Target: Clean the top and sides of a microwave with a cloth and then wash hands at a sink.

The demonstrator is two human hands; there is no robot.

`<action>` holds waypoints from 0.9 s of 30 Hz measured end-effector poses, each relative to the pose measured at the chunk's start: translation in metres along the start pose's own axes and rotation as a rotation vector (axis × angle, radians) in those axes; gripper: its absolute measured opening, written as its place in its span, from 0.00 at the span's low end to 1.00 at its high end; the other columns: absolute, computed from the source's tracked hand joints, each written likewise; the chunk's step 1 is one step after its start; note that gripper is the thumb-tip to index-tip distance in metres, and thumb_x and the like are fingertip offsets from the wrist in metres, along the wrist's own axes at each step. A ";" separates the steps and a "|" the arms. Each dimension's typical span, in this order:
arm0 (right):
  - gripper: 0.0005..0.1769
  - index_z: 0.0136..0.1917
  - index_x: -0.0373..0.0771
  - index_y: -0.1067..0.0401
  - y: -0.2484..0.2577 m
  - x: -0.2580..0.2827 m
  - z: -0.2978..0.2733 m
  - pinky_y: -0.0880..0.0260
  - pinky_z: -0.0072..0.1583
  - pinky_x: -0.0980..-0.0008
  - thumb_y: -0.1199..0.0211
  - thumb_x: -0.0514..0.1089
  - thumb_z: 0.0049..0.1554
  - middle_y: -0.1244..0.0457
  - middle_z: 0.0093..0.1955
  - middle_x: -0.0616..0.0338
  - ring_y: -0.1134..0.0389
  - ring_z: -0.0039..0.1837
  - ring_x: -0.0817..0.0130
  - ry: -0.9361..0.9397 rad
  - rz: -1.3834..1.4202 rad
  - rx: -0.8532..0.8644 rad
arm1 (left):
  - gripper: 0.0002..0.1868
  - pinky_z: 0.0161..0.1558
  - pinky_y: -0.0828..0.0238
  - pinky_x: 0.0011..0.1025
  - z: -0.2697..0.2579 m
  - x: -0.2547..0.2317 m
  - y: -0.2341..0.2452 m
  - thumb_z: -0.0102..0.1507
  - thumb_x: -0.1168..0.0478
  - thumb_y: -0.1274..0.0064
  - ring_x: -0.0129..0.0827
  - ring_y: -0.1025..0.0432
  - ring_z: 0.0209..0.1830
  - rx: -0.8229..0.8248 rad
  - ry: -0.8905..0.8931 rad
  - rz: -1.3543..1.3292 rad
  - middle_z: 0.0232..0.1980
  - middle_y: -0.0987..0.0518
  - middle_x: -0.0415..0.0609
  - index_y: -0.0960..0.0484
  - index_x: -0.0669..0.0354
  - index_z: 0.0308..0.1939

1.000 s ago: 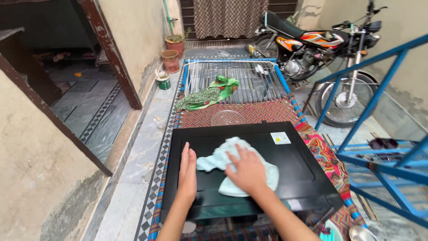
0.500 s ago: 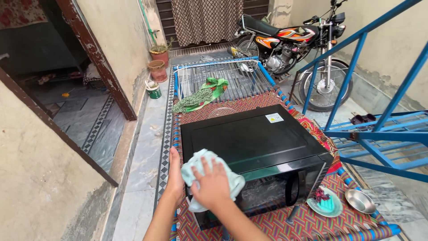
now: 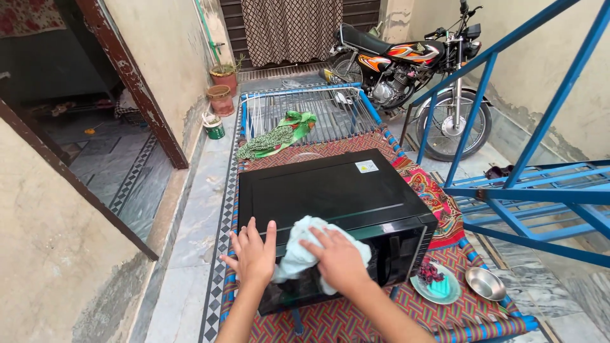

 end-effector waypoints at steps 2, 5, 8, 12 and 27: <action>0.36 0.66 0.53 0.28 0.008 -0.031 -0.016 0.40 0.68 0.52 0.37 0.34 0.44 0.41 0.74 0.53 0.38 0.69 0.44 -0.033 -0.034 0.004 | 0.44 0.73 0.83 0.69 -0.015 -0.010 -0.005 0.65 0.27 0.71 0.45 0.67 0.85 -0.002 0.001 0.002 0.82 0.48 0.50 0.47 0.43 0.79; 0.36 0.67 0.54 0.28 0.023 -0.074 -0.032 0.38 0.68 0.54 0.38 0.34 0.44 0.41 0.73 0.55 0.38 0.70 0.47 -0.104 -0.097 0.026 | 0.44 0.73 0.83 0.69 -0.035 -0.023 -0.016 0.65 0.27 0.70 0.45 0.66 0.85 -0.013 -0.018 -0.005 0.81 0.47 0.48 0.48 0.44 0.79; 0.35 0.67 0.56 0.29 0.027 -0.117 -0.047 0.37 0.68 0.57 0.39 0.34 0.47 0.41 0.74 0.57 0.37 0.70 0.51 -0.191 -0.149 0.074 | 0.45 0.73 0.82 0.69 -0.053 -0.035 -0.023 0.65 0.27 0.70 0.45 0.66 0.84 -0.016 -0.061 0.016 0.81 0.46 0.48 0.48 0.45 0.79; 0.35 0.68 0.60 0.29 0.047 -0.153 -0.065 0.33 0.66 0.59 0.41 0.34 0.49 0.41 0.75 0.61 0.37 0.71 0.55 -0.332 -0.186 0.165 | 0.45 0.73 0.82 0.67 -0.077 -0.053 -0.016 0.65 0.27 0.69 0.44 0.65 0.84 -0.006 -0.106 0.028 0.79 0.42 0.47 0.48 0.46 0.79; 0.32 0.67 0.69 0.28 0.106 -0.229 -0.157 0.27 0.61 0.54 0.42 0.44 0.51 0.42 0.77 0.64 0.29 0.63 0.53 -0.673 -0.164 0.258 | 0.38 0.73 0.67 0.61 -0.143 -0.072 0.020 0.68 0.35 0.64 0.48 0.52 0.80 -0.280 -0.247 -0.030 0.73 0.34 0.54 0.39 0.51 0.75</action>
Point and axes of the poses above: each hand's wrist, its own z-axis towards the middle knuckle, its own y-axis out of the back of the hand, x = y × z, the point moved 5 cm from there along z, towards the middle knuckle
